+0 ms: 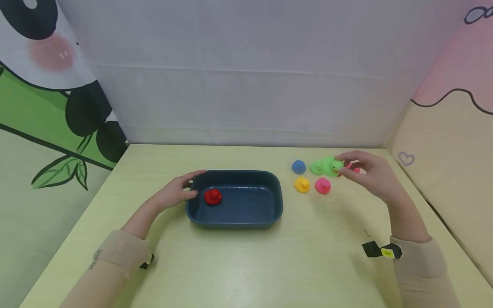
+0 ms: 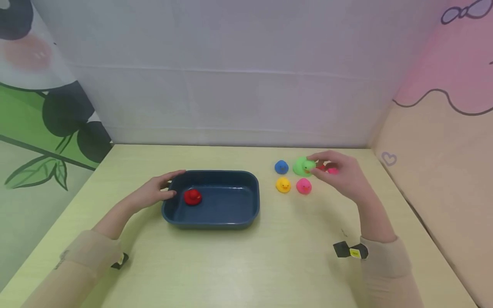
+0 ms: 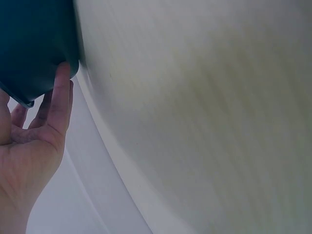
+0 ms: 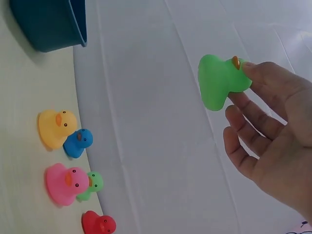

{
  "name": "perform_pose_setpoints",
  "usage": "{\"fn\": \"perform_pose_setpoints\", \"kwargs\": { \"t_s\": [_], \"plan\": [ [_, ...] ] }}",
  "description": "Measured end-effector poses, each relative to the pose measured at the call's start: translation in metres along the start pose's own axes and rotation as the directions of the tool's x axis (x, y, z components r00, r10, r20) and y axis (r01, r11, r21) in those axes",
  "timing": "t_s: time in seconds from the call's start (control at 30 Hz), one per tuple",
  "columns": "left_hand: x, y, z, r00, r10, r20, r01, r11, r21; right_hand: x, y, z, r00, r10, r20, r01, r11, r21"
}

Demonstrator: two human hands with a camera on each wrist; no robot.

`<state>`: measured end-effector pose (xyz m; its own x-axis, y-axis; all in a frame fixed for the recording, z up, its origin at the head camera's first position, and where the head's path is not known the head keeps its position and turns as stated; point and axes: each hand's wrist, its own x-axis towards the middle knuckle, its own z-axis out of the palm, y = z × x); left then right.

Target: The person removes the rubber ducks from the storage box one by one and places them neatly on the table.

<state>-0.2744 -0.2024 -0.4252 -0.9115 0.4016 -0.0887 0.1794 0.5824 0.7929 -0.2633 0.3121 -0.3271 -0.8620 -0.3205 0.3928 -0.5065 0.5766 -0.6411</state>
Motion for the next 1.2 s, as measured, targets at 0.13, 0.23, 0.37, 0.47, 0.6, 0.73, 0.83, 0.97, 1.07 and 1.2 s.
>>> {"fn": "perform_pose_setpoints", "kwargs": {
  "t_s": [0.13,0.23,0.37,0.47,0.6,0.73,0.83,0.97,1.07,1.2],
  "plan": [
    [0.001,0.000,0.000,1.000,0.001,-0.004,-0.001,1.000,0.006,-0.004,0.009,-0.004,1.000,0.029,-0.003,-0.029,0.999,-0.027],
    [0.001,-0.001,0.000,1.000,-0.004,-0.005,0.004,1.000,0.004,-0.006,0.015,-0.006,0.998,0.068,-0.001,-0.068,0.997,-0.037],
    [0.001,-0.001,0.000,1.000,-0.006,-0.003,0.006,1.000,0.002,-0.009,0.025,-0.007,0.991,0.134,0.014,-0.133,0.990,-0.053],
    [0.002,-0.002,0.000,1.000,-0.006,-0.002,0.006,1.000,0.004,-0.012,0.034,-0.008,0.986,0.164,0.034,-0.161,0.985,-0.060],
    [0.002,-0.003,0.000,1.000,0.001,0.001,-0.001,1.000,0.002,-0.016,0.049,-0.008,0.983,0.175,0.063,-0.171,0.983,-0.068],
    [0.002,-0.004,0.001,1.000,0.006,0.002,-0.006,1.000,-0.002,-0.019,0.061,-0.008,0.981,0.172,0.089,-0.166,0.983,-0.073],
    [0.002,-0.004,0.001,1.000,0.003,0.001,-0.003,1.000,-0.004,-0.021,0.070,-0.007,0.980,0.166,0.110,-0.157,0.984,-0.083],
    [0.002,-0.003,0.001,1.000,0.000,-0.001,0.000,1.000,-0.005,-0.024,0.081,-0.006,0.976,0.155,0.151,-0.142,0.985,-0.096],
    [0.003,-0.004,0.001,1.000,-0.002,-0.002,0.002,1.000,-0.009,-0.025,0.089,-0.004,0.972,0.151,0.177,-0.137,0.987,-0.089],
    [0.003,-0.004,0.001,1.000,-0.007,0.001,0.007,1.000,-0.015,-0.026,0.099,-0.002,0.968,0.159,0.196,-0.147,0.986,-0.075]
  ]
}}
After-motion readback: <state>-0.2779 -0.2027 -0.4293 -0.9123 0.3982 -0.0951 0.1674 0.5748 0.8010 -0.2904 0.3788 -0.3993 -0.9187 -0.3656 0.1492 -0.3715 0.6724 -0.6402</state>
